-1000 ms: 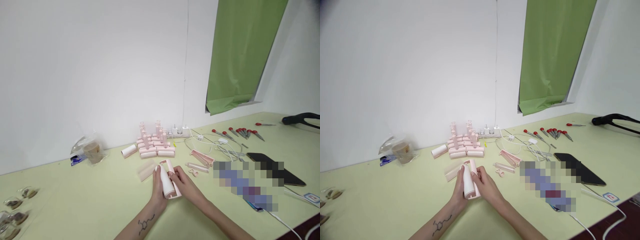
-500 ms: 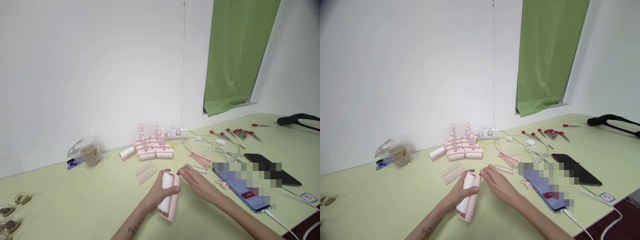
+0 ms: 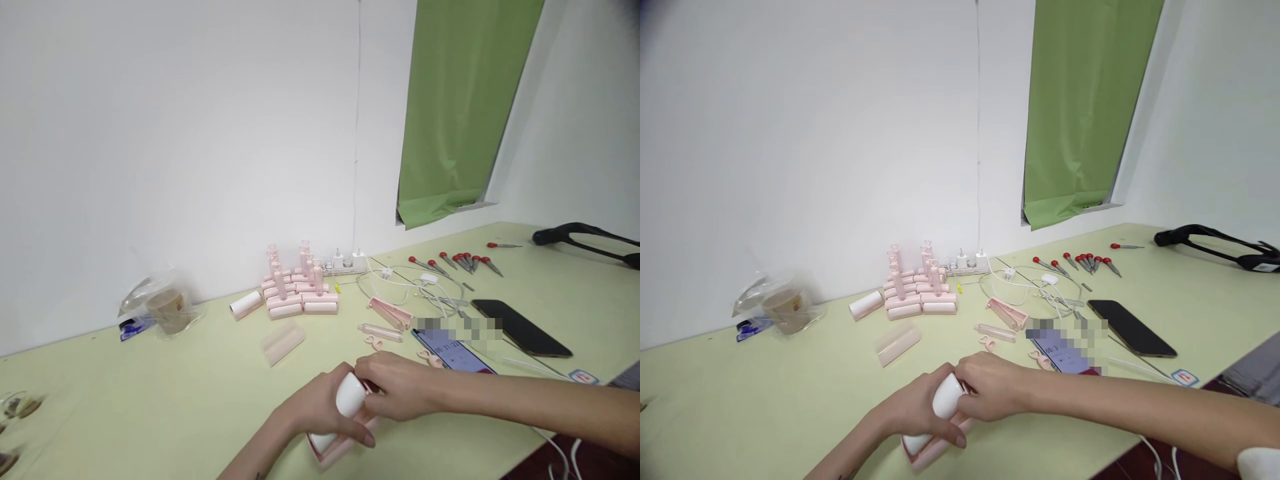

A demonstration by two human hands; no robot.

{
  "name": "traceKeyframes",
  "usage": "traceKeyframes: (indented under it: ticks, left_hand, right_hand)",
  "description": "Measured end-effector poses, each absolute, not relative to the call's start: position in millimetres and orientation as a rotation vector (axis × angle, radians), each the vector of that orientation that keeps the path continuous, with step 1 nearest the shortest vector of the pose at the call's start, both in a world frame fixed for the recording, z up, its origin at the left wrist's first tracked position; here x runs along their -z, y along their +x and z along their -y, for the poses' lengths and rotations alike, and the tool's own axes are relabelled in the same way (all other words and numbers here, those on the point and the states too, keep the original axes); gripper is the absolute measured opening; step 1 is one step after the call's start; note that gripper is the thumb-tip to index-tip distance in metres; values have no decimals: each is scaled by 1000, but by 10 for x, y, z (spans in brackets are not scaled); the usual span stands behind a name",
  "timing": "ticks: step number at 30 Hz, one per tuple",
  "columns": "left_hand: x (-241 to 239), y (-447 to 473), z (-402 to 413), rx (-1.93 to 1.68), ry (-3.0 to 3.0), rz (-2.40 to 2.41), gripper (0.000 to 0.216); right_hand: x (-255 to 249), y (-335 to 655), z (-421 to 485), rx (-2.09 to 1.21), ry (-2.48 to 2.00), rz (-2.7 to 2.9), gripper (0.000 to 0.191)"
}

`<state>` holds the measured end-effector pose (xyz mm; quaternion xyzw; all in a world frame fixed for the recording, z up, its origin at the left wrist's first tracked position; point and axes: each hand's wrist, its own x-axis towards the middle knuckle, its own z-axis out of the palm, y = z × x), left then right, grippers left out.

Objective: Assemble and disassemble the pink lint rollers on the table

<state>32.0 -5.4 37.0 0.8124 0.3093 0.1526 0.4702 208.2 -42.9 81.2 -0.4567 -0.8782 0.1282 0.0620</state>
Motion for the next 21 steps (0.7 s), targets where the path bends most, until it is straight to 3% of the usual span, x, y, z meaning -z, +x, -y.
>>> traceKeyframes:
  ticks: [9, 14, 18, 21]
  left_hand:
    - [-505, 282, 15, -407, 2042, -728, 48]
    - [-477, 240, -32, -682, 1897, -870, 40]
    - [-434, 359, -46, -985, 1704, -911, 49]
    - [-418, 393, -138, -1146, 1524, -853, 62]
  right_hand:
    - [-913, 2199, 335, -614, -1471, 2502, 9]
    - [-754, 2369, 188, -887, -1439, 2062, 44]
    - [-327, 2140, 166, -1326, -1025, 1708, 53]
    - [-135, 1899, 152, -1409, -870, 1504, 53]
